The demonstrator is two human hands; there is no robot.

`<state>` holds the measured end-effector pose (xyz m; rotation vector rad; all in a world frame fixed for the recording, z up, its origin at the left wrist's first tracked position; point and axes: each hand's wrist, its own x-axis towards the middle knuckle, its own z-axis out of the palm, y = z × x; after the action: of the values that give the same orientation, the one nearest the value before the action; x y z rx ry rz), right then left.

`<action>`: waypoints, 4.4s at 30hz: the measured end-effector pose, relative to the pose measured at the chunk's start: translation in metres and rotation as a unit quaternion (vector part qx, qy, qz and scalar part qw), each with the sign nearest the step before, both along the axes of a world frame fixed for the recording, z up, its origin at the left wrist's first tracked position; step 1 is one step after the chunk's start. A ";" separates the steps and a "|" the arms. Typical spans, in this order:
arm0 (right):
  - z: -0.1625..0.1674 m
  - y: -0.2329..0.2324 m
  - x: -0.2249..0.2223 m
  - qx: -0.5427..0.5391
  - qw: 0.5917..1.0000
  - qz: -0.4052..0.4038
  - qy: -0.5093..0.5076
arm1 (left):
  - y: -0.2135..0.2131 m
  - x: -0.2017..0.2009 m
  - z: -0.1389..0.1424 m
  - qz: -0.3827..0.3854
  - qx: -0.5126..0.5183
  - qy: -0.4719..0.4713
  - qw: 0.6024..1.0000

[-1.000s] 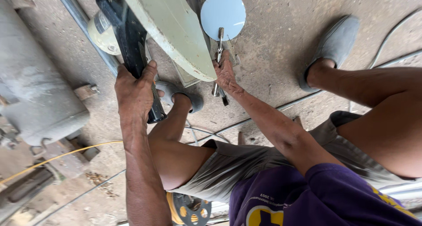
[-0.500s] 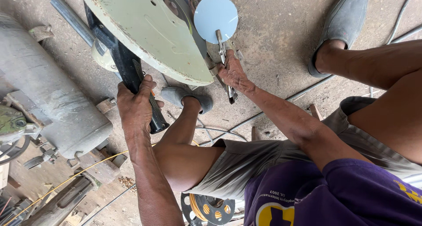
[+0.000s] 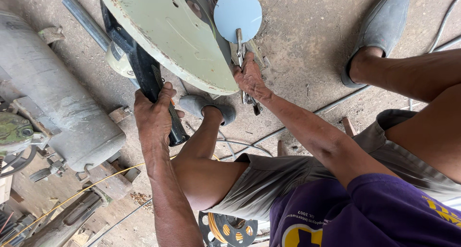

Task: The person uses a bench grinder to smooth the edges of circular metal discs. They hold each disc with pliers against the spinning grinding wheel, rotating it to even the perimeter, then place the finished disc on the floor among others.

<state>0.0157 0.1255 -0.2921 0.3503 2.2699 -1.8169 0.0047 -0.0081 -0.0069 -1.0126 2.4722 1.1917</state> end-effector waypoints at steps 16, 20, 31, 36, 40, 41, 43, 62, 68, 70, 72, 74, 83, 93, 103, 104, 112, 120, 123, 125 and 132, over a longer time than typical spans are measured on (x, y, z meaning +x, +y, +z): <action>0.000 0.008 0.016 -0.161 0.984 0.000 -0.080 | 0.005 -0.003 0.007 0.019 -0.008 -0.024 1.000; -0.002 0.033 0.012 -0.385 0.874 -0.060 -0.290 | 0.003 -0.005 0.002 0.016 0.010 0.001 1.000; -0.020 0.039 0.020 -0.539 0.816 -0.130 -0.163 | 0.006 -0.006 0.004 0.015 0.008 -0.005 1.000; -0.012 0.010 0.018 -0.634 0.737 -0.175 -0.157 | 0.005 -0.004 0.004 0.015 0.011 -0.007 1.000; -0.010 -0.008 0.017 -0.702 0.700 -0.129 -0.033 | 0.003 -0.004 0.000 0.015 0.009 -0.007 1.000; -0.010 -0.011 0.017 -0.708 0.700 -0.087 0.025 | 0.002 -0.004 -0.001 0.013 0.012 0.004 1.000; -0.010 -0.016 0.015 -0.644 0.758 -0.088 0.048 | 0.001 -0.004 -0.001 0.010 0.013 0.005 1.000; 0.001 -0.020 0.009 -0.445 0.864 -0.154 -0.176 | 0.007 0.004 0.010 0.006 0.006 0.002 1.000; -0.007 -0.013 0.017 -0.076 0.997 -0.011 -0.020 | 0.008 0.004 0.014 0.024 -0.018 -0.029 0.999; -0.007 -0.009 0.019 -0.035 0.999 0.004 -0.036 | 0.008 0.003 0.015 0.018 -0.014 -0.022 0.999; -0.005 -0.005 0.021 0.002 1.000 0.008 -0.024 | 0.008 0.002 0.015 0.013 -0.010 -0.015 1.000; -0.005 0.001 0.024 0.001 0.998 0.033 -0.044 | 0.008 0.002 0.013 0.010 -0.003 -0.007 1.000; -0.017 0.031 0.037 0.002 0.994 0.097 -0.050 | 0.004 -0.004 0.007 -0.004 -0.006 0.000 1.000; -0.018 0.088 0.016 0.087 0.944 0.269 -0.169 | 0.005 -0.007 0.007 0.004 -0.011 -0.010 1.000; -0.018 0.075 -0.005 0.063 0.942 0.233 -0.232 | 0.006 -0.008 0.007 0.006 -0.001 -0.001 1.000; -0.018 0.078 -0.007 0.051 0.944 0.235 -0.224 | 0.006 -0.008 0.007 0.007 0.002 0.001 1.000; -0.005 0.114 -0.007 0.057 0.930 0.288 -0.219 | 0.000 -0.007 0.002 0.001 0.013 0.009 1.000; 0.020 0.130 -0.018 0.059 0.929 0.309 -0.192 | 0.002 -0.009 0.003 0.012 0.000 -0.004 1.000; 0.030 0.134 -0.025 0.099 0.913 0.343 -0.200 | 0.002 -0.009 0.003 0.016 -0.006 -0.010 1.000; 0.036 0.136 -0.027 0.123 0.906 0.355 -0.193 | 0.001 -0.009 0.002 0.014 0.010 0.006 1.000; 0.039 0.150 -0.035 0.177 0.874 0.402 -0.207 | -0.005 -0.008 -0.003 0.002 0.017 0.019 1.000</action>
<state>-0.0195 0.2756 -0.2527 -0.1449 1.9745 -0.8189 -0.0035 -0.0132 -0.0101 -0.9961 2.4712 1.2601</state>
